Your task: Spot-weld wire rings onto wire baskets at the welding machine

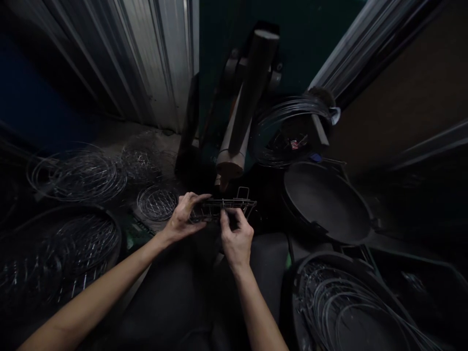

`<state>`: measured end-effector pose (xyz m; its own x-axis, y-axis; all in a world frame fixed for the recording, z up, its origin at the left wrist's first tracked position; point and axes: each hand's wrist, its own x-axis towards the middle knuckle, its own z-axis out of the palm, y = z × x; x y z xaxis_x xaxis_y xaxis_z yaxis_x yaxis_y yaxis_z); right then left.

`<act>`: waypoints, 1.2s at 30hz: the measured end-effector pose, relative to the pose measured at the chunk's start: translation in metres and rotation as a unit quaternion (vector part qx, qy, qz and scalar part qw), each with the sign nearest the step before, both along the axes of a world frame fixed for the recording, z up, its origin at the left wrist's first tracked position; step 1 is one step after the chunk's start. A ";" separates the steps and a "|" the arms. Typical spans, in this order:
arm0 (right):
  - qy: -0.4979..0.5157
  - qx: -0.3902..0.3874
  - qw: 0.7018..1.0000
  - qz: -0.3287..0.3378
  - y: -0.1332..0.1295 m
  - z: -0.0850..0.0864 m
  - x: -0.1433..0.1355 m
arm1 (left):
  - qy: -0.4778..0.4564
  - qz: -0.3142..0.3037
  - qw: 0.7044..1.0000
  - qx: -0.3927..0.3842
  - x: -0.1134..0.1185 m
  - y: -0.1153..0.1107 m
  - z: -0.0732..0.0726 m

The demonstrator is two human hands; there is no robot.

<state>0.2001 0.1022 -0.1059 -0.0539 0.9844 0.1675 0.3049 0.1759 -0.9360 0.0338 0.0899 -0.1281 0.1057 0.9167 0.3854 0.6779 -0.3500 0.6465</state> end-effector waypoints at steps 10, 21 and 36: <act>-0.013 0.031 0.999 -0.005 0.004 -0.003 -0.002 | -0.009 -0.002 1.000 0.015 -0.002 0.010 -0.002; -0.008 0.051 0.999 -0.003 0.019 -0.008 -0.010 | 0.004 0.008 0.999 0.047 -0.009 0.023 -0.006; -0.006 0.067 0.998 -0.016 0.021 -0.006 -0.020 | 0.086 0.020 0.994 0.061 -0.020 0.036 -0.010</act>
